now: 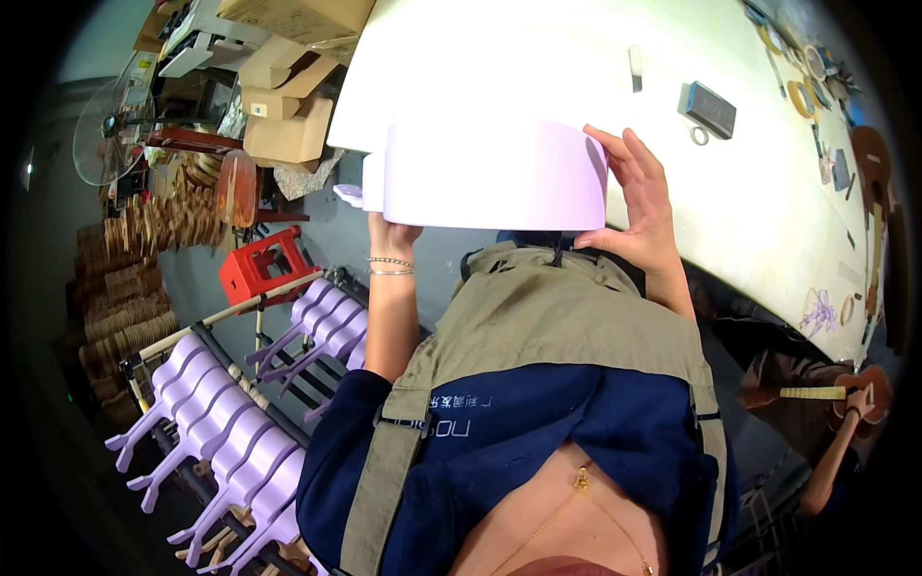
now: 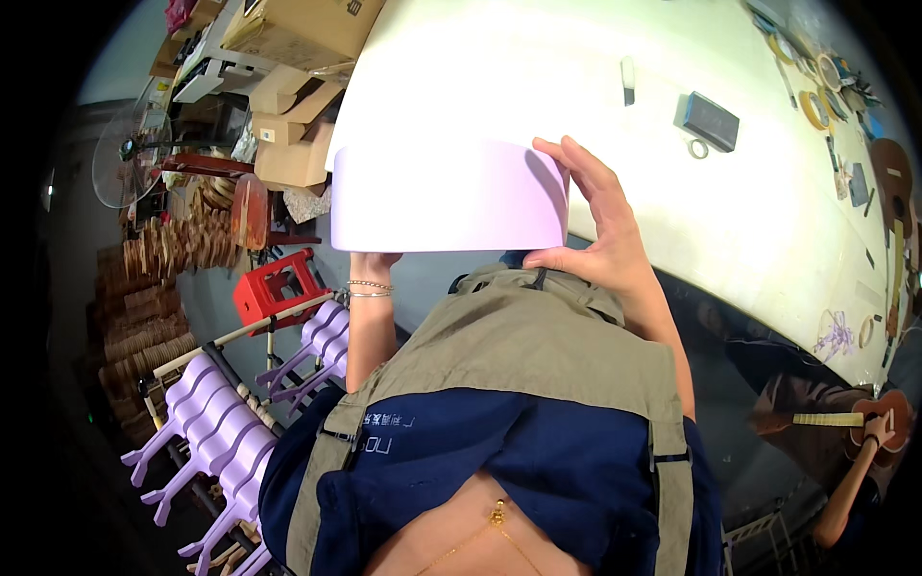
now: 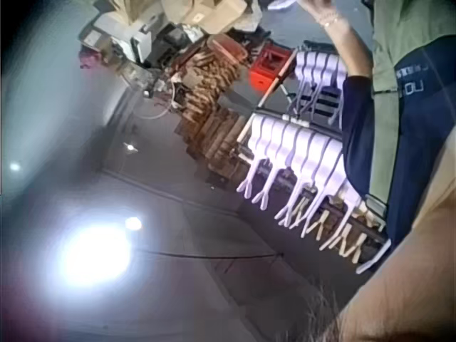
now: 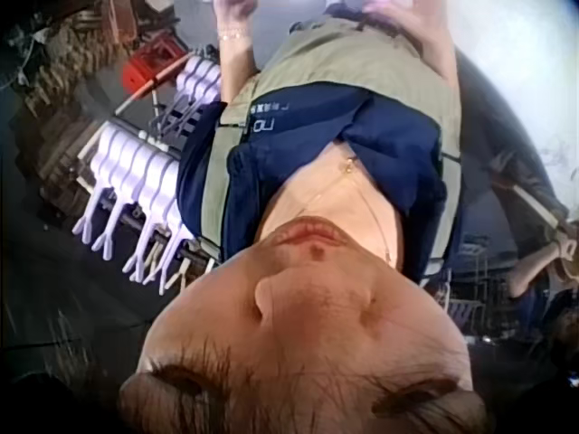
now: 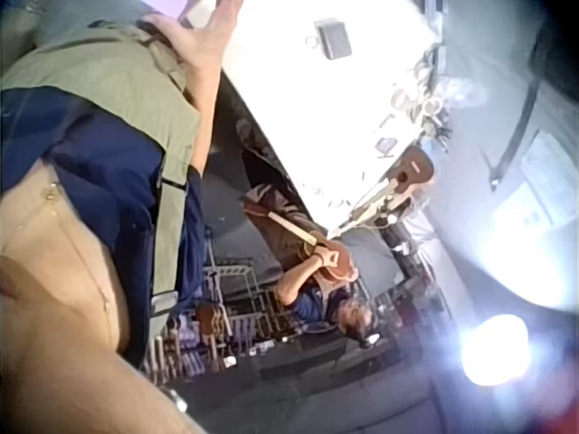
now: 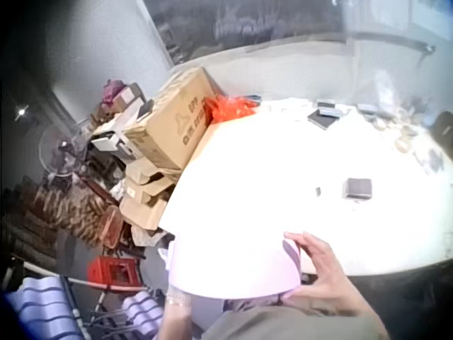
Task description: The person retrieves a purple ukulele from a rack, sands its edges with a sanding block, and uses a small tool to smooth the surface. The person then places the ukulele back on the rack and repeats the process with another ukulele.
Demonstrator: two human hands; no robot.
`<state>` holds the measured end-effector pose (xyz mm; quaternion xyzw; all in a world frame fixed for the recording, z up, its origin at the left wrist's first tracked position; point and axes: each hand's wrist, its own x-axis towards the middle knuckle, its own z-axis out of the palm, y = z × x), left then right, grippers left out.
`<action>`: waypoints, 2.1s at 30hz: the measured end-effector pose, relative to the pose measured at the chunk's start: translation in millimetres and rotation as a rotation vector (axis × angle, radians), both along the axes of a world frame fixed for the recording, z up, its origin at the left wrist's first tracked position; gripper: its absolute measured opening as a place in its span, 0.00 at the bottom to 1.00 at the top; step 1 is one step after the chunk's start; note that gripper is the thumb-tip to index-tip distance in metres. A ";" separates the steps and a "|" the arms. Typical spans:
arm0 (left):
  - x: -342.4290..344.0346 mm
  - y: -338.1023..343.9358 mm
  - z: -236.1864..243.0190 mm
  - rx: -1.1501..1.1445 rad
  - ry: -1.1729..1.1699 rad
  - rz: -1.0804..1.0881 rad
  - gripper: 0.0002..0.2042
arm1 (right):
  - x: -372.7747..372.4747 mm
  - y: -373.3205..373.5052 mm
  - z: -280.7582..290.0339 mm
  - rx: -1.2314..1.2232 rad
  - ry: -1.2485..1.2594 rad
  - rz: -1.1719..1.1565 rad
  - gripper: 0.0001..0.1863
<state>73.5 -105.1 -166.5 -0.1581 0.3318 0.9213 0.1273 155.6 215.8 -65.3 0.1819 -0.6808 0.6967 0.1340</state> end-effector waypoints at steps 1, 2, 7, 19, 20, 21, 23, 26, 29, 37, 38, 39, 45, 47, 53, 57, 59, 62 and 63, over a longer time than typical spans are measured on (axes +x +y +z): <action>0.2 -0.2 0.4 -0.015 0.007 0.001 0.17 | 1.7 2.6 -3.9 -0.015 0.002 -0.006 0.58; 0.0 1.6 2.4 -0.028 0.013 -0.001 0.17 | 2.7 5.4 -7.1 -0.029 0.005 -0.013 0.58; -2.4 23.0 38.7 -0.017 -0.026 0.067 0.16 | 9.5 20.4 -17.8 0.134 0.098 -0.147 0.44; -44.4 101.5 104.6 -0.169 0.222 0.227 0.25 | 29.8 44.9 -87.9 -0.449 -0.233 -0.378 0.51; -38.4 115.1 111.0 -0.166 0.355 0.236 0.24 | 29.7 45.6 -85.4 -0.383 -0.334 -0.431 0.52; -37.4 124.6 117.5 -0.213 0.383 0.240 0.27 | 28.9 47.2 -90.6 -0.416 -0.366 -0.454 0.53; -39.2 134.9 125.2 -0.306 0.415 0.190 0.30 | 31.4 50.2 -94.1 -0.368 -0.351 -0.483 0.54; -41.0 143.9 127.1 -0.407 0.455 0.143 0.32 | 36.1 55.8 -95.2 -0.267 -0.316 -0.528 0.56; -42.2 157.3 132.1 -0.519 0.498 0.099 0.32 | 37.7 55.9 -85.6 -0.269 -0.374 -0.572 0.56; -27.0 204.0 148.4 -0.514 0.760 -0.084 0.34 | 43.6 66.6 -46.5 0.583 -0.373 -0.817 0.53; -24.4 209.4 149.5 -0.504 0.782 -0.103 0.34 | 42.9 65.0 -41.3 0.660 -0.355 -0.829 0.53; -21.1 215.7 152.0 -0.494 0.804 -0.121 0.33 | 42.3 62.8 -37.7 0.718 -0.350 -0.835 0.53; -6.3 241.9 164.5 -0.406 0.873 -0.175 0.35 | 34.3 42.7 -14.3 0.738 -0.282 -0.818 0.58; -6.8 239.6 163.4 -0.400 0.865 -0.182 0.35 | 38.2 51.9 -21.9 0.906 -0.374 -0.851 0.59; -8.7 241.5 163.8 -0.388 0.910 -0.212 0.35 | 63.3 82.5 -68.0 0.440 -0.625 -0.916 0.59; -8.1 254.5 166.1 -0.447 1.017 -0.347 0.35 | 70.4 76.6 -80.3 0.120 -0.591 -0.859 0.58; -11.1 257.5 166.1 -0.461 1.081 -0.439 0.37 | 73.5 79.3 -86.5 0.090 -0.600 -0.860 0.58; -11.6 261.9 165.0 -0.292 1.057 -0.527 0.32 | 75.5 83.6 -91.9 0.063 -0.581 -0.834 0.58; -13.0 261.7 165.9 -0.321 1.063 -0.563 0.30 | 75.8 84.5 -91.9 0.057 -0.572 -0.825 0.57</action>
